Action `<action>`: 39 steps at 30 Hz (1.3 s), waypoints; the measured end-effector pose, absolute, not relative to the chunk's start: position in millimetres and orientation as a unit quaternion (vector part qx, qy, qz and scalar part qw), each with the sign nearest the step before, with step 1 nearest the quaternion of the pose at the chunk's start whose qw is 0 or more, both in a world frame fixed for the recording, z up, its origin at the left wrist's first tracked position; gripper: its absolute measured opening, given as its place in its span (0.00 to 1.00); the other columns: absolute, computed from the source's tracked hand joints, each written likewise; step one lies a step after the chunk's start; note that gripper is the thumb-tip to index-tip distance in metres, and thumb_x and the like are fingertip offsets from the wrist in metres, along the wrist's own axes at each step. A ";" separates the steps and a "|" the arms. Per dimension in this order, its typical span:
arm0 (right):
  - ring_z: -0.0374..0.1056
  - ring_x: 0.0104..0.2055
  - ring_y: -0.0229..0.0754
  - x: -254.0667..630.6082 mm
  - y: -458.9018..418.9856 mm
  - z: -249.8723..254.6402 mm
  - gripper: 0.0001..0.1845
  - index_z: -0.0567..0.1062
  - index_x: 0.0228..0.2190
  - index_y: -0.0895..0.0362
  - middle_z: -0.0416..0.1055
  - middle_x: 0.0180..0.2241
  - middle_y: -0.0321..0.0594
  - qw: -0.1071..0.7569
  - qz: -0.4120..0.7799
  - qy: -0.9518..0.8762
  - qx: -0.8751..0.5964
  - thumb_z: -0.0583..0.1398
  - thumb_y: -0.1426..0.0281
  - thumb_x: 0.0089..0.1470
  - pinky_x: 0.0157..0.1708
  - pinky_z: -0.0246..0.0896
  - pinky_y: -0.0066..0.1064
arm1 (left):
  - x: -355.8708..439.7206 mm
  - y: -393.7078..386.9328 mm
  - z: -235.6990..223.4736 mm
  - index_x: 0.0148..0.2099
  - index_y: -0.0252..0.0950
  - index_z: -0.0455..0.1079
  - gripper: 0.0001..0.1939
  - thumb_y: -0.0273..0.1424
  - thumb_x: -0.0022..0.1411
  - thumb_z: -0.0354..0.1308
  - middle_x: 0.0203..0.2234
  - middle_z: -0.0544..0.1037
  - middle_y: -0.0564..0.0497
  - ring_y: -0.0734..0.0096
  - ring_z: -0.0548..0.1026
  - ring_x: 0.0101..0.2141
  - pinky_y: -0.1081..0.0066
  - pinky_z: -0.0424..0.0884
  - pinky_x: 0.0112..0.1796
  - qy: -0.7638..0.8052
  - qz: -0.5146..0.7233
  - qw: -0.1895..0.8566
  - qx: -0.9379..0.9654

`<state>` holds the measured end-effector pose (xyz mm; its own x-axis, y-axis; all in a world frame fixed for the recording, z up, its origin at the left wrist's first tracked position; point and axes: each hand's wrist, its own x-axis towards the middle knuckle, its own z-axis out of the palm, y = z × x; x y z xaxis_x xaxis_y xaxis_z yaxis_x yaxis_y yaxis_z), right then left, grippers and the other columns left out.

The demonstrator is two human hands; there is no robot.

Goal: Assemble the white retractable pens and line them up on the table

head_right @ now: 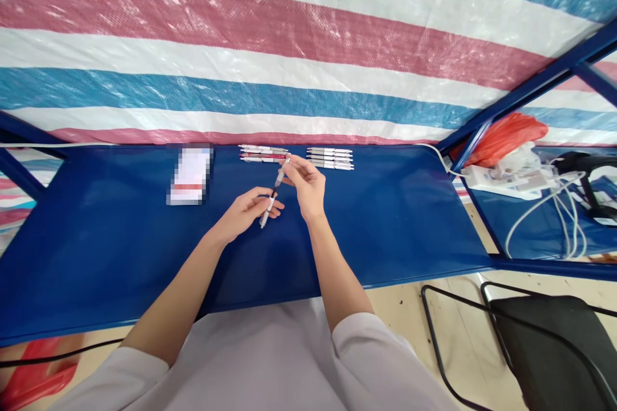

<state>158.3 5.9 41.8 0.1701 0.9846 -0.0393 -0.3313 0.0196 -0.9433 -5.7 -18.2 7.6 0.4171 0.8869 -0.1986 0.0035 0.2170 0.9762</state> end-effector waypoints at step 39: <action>0.68 0.47 0.40 169.2 75.3 -3.6 0.20 0.78 0.46 0.48 0.77 0.48 0.37 0.131 0.012 -0.871 -0.473 0.47 0.66 0.67 0.28 0.55 0.28 | -24.3 12.6 6.6 0.44 0.36 0.71 0.17 0.37 0.54 0.68 0.35 0.80 0.49 0.64 0.80 0.35 0.54 0.75 0.46 0.448 0.469 0.660 0.380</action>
